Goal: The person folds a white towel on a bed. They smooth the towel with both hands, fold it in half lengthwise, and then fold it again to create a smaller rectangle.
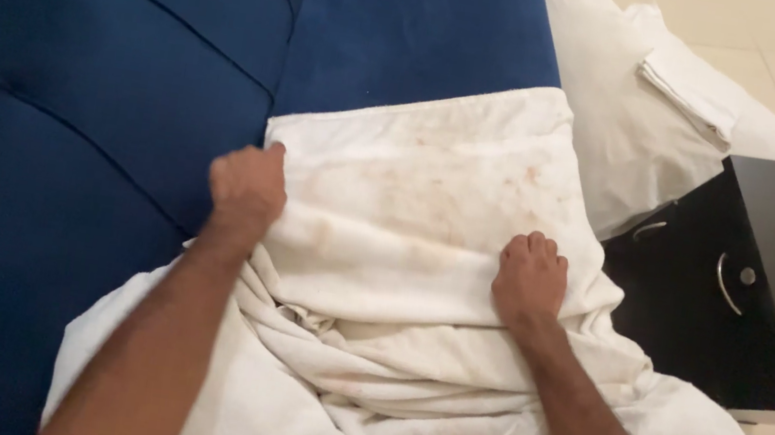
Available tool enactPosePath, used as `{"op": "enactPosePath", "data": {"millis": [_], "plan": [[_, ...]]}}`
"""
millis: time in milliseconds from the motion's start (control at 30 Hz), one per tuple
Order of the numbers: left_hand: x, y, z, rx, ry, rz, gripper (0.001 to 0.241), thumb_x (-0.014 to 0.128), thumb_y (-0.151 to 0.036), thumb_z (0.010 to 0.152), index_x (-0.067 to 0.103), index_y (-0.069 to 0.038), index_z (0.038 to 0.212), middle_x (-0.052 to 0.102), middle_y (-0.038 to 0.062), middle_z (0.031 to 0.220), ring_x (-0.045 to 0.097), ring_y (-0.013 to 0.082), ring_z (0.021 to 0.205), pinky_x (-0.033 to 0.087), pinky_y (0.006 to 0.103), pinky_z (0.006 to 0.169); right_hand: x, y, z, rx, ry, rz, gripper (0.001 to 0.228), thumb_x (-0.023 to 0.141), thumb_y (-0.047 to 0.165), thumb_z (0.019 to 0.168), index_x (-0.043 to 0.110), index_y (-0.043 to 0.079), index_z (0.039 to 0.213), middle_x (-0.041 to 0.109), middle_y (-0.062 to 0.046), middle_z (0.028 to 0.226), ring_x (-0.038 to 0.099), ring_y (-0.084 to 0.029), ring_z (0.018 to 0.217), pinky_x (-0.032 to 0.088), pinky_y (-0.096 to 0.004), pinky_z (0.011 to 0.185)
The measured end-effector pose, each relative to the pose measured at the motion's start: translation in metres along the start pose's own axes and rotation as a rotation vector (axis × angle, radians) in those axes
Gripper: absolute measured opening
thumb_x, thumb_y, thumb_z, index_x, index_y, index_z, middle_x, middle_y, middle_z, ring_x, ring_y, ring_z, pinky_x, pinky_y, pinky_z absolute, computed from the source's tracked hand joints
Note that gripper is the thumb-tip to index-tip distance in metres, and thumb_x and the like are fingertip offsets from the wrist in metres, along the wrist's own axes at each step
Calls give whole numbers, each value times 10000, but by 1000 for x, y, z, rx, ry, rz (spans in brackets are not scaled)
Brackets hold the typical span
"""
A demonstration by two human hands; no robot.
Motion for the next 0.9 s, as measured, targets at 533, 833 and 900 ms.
{"op": "enactPosePath", "data": {"millis": [533, 833, 900], "plan": [[-68, -12, -26, 15, 41, 394, 361, 643, -257, 909, 667, -137, 1249, 526, 136, 1374, 470, 314, 1288, 357, 582, 1065, -29, 173, -77, -588, 306, 662, 112, 583, 138, 911, 658, 76, 967, 645, -142, 976, 614, -376, 973, 492, -495, 876], [72, -69, 47, 426, 63, -232, 624, 538, -56, 936, 409, -84, 1546, 374, 134, 1632, 286, 279, 1538, 223, 495, 1241, -73, 24, 16, -153, 291, 735, 285, 641, 33, 874, 729, 37, 1145, 774, -119, 1044, 748, -247, 986, 558, -359, 857], [66, -58, 64, 290, -86, -348, 642, 590, -101, 939, 397, -92, 1551, 334, 160, 1665, 261, 305, 1549, 226, 479, 1234, -84, -16, 52, 37, 44, 557, 237, 680, 213, 975, 741, 25, 1107, 768, -161, 1018, 750, -251, 885, 581, -366, 765]]}}
Point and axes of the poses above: each hand's wrist, its own z-axis towards the middle knuckle, its own x-axis out of the palm, y = z × x, the point moved 2 cm from there along z, towards the middle knuckle
